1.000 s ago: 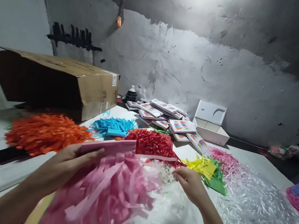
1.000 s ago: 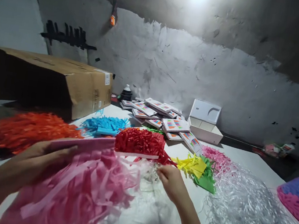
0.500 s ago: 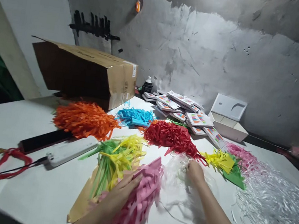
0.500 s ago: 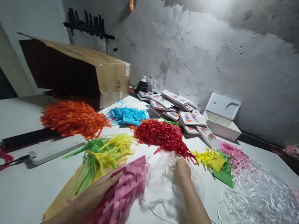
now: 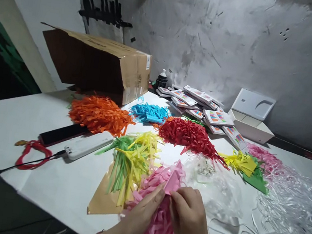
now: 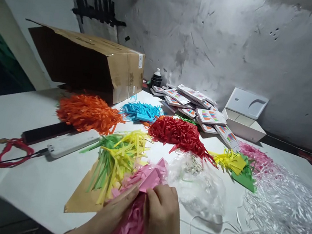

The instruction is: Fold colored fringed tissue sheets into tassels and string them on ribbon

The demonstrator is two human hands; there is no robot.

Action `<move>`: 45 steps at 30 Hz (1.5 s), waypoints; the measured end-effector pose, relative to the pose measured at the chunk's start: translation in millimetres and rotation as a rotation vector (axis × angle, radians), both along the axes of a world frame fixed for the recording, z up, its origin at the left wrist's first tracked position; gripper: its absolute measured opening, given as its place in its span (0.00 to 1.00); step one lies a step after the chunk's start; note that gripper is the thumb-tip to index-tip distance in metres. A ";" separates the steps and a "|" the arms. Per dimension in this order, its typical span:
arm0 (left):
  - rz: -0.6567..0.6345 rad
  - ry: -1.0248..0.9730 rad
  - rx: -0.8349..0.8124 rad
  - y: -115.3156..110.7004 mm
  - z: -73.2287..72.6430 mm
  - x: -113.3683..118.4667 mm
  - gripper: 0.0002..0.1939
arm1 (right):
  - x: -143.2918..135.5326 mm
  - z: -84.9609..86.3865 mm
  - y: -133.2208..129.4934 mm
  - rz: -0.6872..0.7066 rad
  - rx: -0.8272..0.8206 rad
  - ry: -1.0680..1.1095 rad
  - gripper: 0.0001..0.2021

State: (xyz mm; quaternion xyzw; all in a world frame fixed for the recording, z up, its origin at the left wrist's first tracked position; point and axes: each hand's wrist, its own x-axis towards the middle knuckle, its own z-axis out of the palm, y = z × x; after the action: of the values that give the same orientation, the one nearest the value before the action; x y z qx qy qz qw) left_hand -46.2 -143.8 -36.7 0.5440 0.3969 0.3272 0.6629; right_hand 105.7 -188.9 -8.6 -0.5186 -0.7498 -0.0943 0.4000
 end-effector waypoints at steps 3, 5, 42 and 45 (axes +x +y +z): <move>-0.044 0.009 -0.012 -1.6 1.8 2.7 0.35 | 15.2 -0.2 0.1 0.026 -0.224 0.334 0.07; -0.070 0.005 0.034 -1.6 5.7 5.0 0.35 | 24.4 5.1 0.3 0.070 -0.386 0.479 0.10; -0.203 0.298 0.591 14.7 21.5 15.9 0.13 | 33.1 21.8 -13.3 -0.038 -0.149 0.287 0.04; -0.201 0.431 0.713 11.8 25.2 17.2 0.12 | 29.3 17.8 -13.8 -0.130 0.096 -0.018 0.11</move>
State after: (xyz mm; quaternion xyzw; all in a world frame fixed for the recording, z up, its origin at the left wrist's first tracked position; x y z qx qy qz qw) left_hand -29.0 -132.0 -11.4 0.8310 0.3333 0.2566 0.3641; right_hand 135.0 -202.7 9.2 -0.5455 -0.7127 -0.1609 0.4107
